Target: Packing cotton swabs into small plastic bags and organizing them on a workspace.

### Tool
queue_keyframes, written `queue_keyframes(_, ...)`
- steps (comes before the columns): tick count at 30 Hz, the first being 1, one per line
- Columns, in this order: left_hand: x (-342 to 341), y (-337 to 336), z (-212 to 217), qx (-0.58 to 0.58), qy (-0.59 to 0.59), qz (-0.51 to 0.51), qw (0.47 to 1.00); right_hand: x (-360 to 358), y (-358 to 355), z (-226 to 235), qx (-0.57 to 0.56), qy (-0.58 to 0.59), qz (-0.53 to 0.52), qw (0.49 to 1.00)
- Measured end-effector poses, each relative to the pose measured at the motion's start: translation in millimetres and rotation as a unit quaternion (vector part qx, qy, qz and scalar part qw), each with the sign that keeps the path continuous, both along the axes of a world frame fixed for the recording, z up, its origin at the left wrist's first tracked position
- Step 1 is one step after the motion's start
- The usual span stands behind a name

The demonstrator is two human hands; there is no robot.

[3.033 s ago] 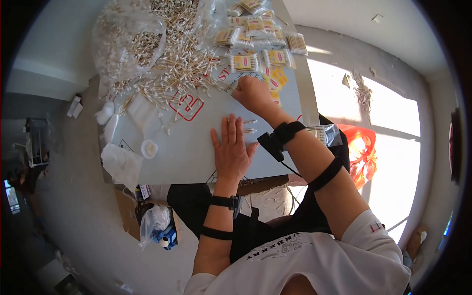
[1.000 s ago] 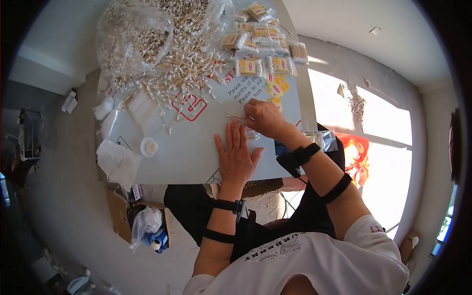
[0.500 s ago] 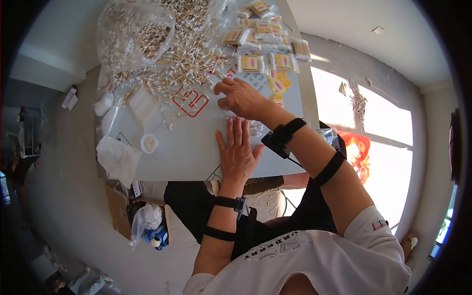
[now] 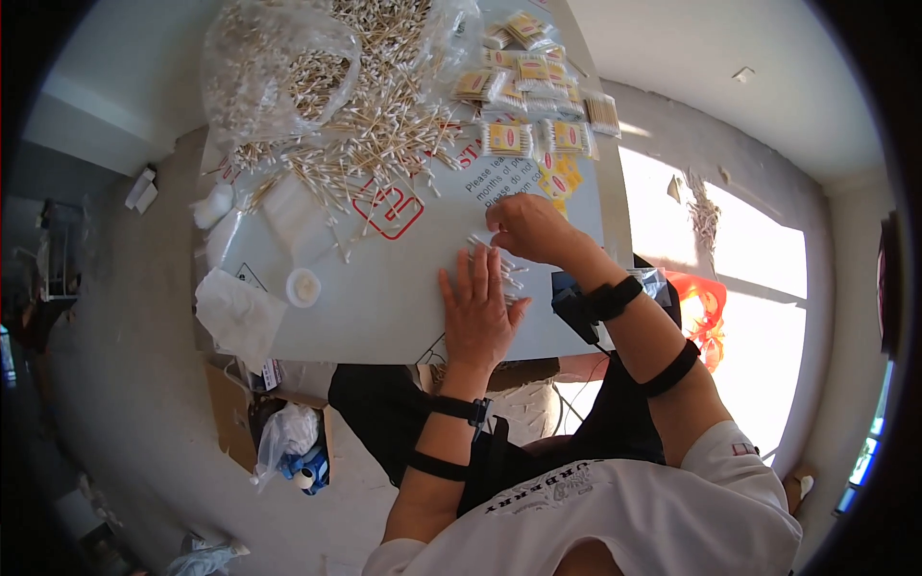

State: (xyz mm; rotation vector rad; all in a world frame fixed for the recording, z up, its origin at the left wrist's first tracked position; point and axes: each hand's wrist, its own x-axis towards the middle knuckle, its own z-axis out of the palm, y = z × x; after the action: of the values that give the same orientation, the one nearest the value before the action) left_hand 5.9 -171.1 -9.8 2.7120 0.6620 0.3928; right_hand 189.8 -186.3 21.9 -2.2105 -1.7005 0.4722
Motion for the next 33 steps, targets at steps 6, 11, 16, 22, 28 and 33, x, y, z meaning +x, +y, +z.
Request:
queue_keyframes(6,0.2,3.5,-1.3,0.008,0.031,-0.004,0.999,-26.5,89.2,-12.6,0.123,0.034,-0.215,0.968)
queue_keyframes(11,2.4,2.4,1.0,-0.031,0.008,-0.015,0.999,-18.3,100.5,-21.0,0.081,0.001,-0.289,0.954)
queue_keyframes(16,-1.3,4.4,3.6,-0.013,0.043,-0.006,0.999,-17.6,67.5,-15.6,0.010,0.009,-0.263,0.965)
queue_keyframes(22,1.1,4.1,0.8,-0.023,0.027,-0.023,0.999,-3.7,4.8,-15.2,0.027,0.021,-0.189,0.981)
queue_keyframes(28,8.1,9.6,4.2,-0.013,0.027,-0.046,0.998,-0.3,-10.9,-13.3,0.140,-0.062,-0.086,0.984)
queue_keyframes(33,19.3,24.4,2.7,0.011,0.035,-0.070,0.997,1.3,-14.5,-9.8,0.100,-0.045,-0.009,0.994)
